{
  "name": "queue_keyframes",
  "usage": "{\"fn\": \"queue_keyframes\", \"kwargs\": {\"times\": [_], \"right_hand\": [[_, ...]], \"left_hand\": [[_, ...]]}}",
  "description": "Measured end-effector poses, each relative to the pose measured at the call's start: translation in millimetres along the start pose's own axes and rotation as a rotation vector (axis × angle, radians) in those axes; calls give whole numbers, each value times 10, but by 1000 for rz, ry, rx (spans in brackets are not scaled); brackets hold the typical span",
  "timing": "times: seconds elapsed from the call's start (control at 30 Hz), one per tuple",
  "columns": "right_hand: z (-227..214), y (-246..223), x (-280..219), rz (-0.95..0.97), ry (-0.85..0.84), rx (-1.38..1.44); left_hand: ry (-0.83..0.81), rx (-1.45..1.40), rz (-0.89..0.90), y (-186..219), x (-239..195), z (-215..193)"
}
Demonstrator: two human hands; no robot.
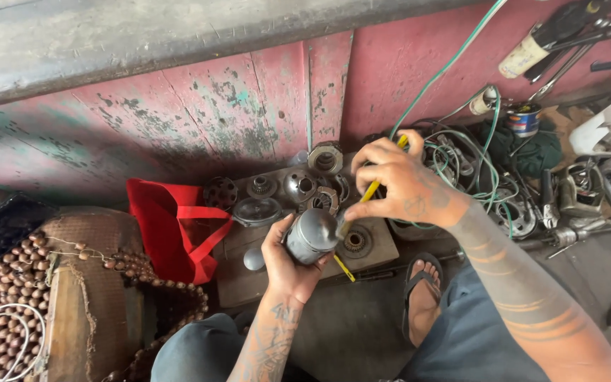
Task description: Cleaning carbon deposits from a motorcycle piston's ring grooves using a small pick tool.
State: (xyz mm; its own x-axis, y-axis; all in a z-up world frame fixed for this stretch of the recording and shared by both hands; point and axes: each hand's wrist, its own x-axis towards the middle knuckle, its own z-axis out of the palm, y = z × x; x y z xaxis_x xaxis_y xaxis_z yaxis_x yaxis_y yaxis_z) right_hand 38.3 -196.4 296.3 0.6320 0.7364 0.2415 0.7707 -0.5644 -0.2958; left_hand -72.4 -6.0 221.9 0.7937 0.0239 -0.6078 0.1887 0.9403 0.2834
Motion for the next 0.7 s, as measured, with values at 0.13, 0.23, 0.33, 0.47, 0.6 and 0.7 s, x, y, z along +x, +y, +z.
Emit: {"fn": "queue_keyframes", "kwargs": {"times": [0.13, 0.23, 0.33, 0.47, 0.6, 0.7], "right_hand": [[37, -173, -42, 42, -28, -37], [86, -258, -82, -26, -56, 19], [74, -146, -78, -5, -29, 4], [64, -154, -118, -20, 59, -110], [39, -179, -149, -38, 17, -15], [56, 2, -144, -64, 183, -195]], "left_hand": [[16, 9, -29, 14, -28, -82], [18, 8, -50, 14, -17, -138], [3, 18, -47, -9, 24, -163], [-20, 33, -54, -60, 84, -192], [-18, 55, -79, -109, 105, -181], [-39, 71, -78, -84, 26, -19]]}}
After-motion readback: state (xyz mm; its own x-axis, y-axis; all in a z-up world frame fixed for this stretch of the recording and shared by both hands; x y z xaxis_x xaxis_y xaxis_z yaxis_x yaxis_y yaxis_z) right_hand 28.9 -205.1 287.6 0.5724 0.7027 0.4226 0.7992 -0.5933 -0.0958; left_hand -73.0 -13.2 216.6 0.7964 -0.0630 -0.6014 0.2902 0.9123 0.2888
